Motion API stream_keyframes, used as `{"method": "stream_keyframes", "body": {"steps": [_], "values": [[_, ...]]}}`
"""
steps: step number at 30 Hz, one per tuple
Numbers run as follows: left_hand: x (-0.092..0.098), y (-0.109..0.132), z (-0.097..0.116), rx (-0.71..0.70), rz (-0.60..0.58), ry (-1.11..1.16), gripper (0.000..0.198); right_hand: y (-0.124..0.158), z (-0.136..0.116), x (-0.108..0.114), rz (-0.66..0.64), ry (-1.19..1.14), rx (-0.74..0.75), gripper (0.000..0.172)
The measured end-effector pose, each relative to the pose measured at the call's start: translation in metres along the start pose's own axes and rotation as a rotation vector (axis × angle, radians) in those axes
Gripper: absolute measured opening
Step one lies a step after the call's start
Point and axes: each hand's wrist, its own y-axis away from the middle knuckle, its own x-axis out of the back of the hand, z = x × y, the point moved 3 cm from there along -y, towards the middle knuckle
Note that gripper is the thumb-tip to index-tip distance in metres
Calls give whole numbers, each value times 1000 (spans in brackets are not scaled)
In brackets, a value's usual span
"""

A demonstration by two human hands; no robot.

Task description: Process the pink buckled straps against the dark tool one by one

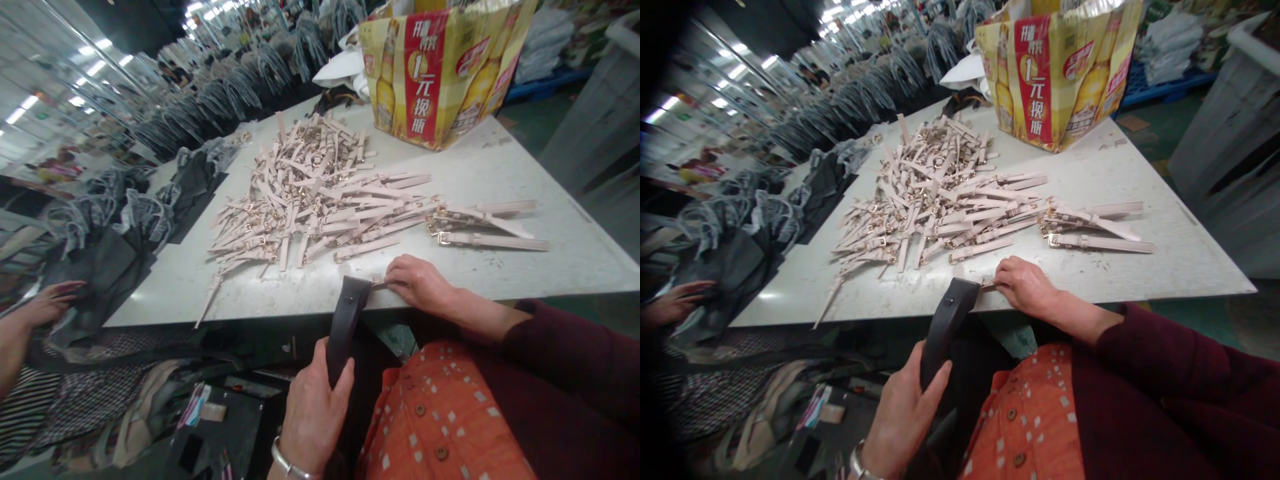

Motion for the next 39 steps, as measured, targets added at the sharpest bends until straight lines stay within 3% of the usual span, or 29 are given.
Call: {"method": "stream_keyframes", "body": {"steps": [7,12,16,21,26,30,39], "values": [[-9,4,12,-42,-52,-69,28,2,-5,-1,-8,-8,-33,8],[-8,-1,23,-46,-24,-134,25,4,-4,-2,21,-21,-146,14],[-7,-4,28,-81,3,-175,23,4,-6,-3,20,-6,-155,13],[-7,1,22,-56,-27,-224,21,4,-6,-3,29,-35,-154,11],[-8,7,12,6,-91,-183,25,2,-4,-4,24,-75,-143,20],[-4,4,8,42,-72,-132,27,-3,-5,-6,-26,-19,-120,12],[-2,-1,3,-11,-66,-16,20,-15,-8,-12,-163,111,-133,12]]}}
